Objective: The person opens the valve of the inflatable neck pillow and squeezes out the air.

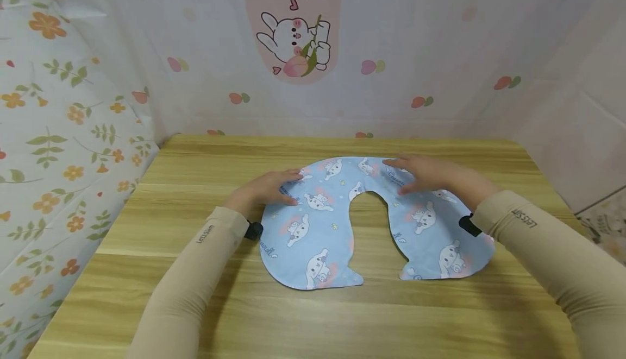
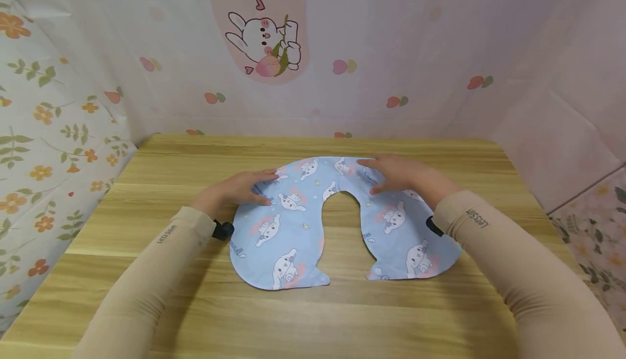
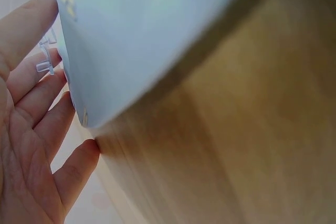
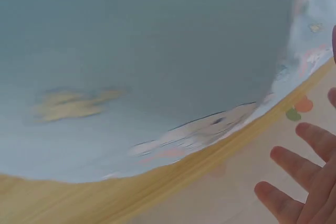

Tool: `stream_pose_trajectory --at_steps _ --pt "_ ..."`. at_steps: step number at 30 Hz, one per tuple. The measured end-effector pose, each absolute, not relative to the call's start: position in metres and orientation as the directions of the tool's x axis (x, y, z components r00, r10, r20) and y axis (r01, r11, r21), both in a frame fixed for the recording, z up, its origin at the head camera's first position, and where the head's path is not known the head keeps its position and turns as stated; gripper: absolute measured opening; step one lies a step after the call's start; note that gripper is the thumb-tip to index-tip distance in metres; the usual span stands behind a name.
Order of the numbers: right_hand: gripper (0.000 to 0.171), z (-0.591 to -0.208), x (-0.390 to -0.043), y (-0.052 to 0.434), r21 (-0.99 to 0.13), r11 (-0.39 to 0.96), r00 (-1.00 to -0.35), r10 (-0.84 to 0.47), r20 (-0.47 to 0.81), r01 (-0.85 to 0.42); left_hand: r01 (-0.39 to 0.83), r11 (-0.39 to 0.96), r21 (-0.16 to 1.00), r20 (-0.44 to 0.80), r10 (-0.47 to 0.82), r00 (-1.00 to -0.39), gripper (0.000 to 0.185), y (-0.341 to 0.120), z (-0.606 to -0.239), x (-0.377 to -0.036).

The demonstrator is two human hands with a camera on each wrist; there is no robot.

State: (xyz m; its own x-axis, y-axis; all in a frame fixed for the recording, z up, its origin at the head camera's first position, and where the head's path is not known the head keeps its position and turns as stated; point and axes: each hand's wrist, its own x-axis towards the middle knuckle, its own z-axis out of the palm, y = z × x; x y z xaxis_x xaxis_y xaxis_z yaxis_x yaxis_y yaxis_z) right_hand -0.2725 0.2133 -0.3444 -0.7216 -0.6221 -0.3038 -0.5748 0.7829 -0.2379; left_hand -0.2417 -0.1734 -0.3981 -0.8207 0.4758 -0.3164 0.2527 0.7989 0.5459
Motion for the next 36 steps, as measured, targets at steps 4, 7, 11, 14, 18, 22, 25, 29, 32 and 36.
stream_pose_trajectory --at_steps 4,7,11,14,18,22,25,29,32,36 --pt "0.084 -0.345 -0.282 0.196 -0.241 0.790 -0.722 -0.614 -0.320 -0.564 0.251 0.800 0.544 -0.319 0.474 -0.821 0.078 -0.174 -0.398 -0.242" --pt "0.084 -0.349 -0.288 0.185 -0.233 0.793 -0.717 -0.609 -0.339 -0.563 0.264 0.798 0.543 -0.314 0.484 -0.817 0.078 -0.173 -0.398 -0.243" --pt "0.082 -0.354 -0.293 0.174 -0.247 0.788 -0.698 -0.615 -0.368 -0.564 0.269 0.796 0.542 -0.314 0.488 -0.814 0.077 -0.172 -0.400 -0.243" --pt "0.080 -0.355 -0.294 0.166 -0.233 0.786 -0.685 -0.615 -0.391 -0.572 0.257 0.800 0.542 -0.319 0.479 -0.818 0.078 -0.172 -0.400 -0.242" --pt "0.078 -0.356 -0.295 0.153 -0.170 0.799 -0.685 -0.587 -0.432 -0.577 0.244 0.806 0.540 -0.322 0.466 -0.824 0.078 -0.173 -0.400 -0.242" --pt "0.076 -0.360 -0.298 0.143 -0.096 0.806 -0.697 -0.559 -0.449 -0.584 0.251 0.805 0.537 -0.318 0.469 -0.824 0.077 -0.173 -0.399 -0.242" --pt "0.076 -0.364 -0.299 0.139 -0.051 0.804 -0.701 -0.546 -0.459 -0.592 0.253 0.806 0.535 -0.322 0.472 -0.821 0.077 -0.172 -0.399 -0.242" --pt "0.074 -0.369 -0.301 0.136 -0.042 0.806 -0.704 -0.540 -0.462 -0.591 0.240 0.813 0.531 -0.330 0.459 -0.825 0.078 -0.171 -0.399 -0.241" --pt "0.070 -0.371 -0.302 0.134 -0.056 0.802 -0.702 -0.551 -0.451 -0.594 0.239 0.815 0.528 -0.328 0.455 -0.828 0.078 -0.172 -0.398 -0.241" --pt "0.066 -0.374 -0.302 0.130 -0.071 0.786 -0.690 -0.578 -0.436 -0.614 0.232 0.814 0.532 -0.331 0.452 -0.828 0.078 -0.173 -0.397 -0.240"
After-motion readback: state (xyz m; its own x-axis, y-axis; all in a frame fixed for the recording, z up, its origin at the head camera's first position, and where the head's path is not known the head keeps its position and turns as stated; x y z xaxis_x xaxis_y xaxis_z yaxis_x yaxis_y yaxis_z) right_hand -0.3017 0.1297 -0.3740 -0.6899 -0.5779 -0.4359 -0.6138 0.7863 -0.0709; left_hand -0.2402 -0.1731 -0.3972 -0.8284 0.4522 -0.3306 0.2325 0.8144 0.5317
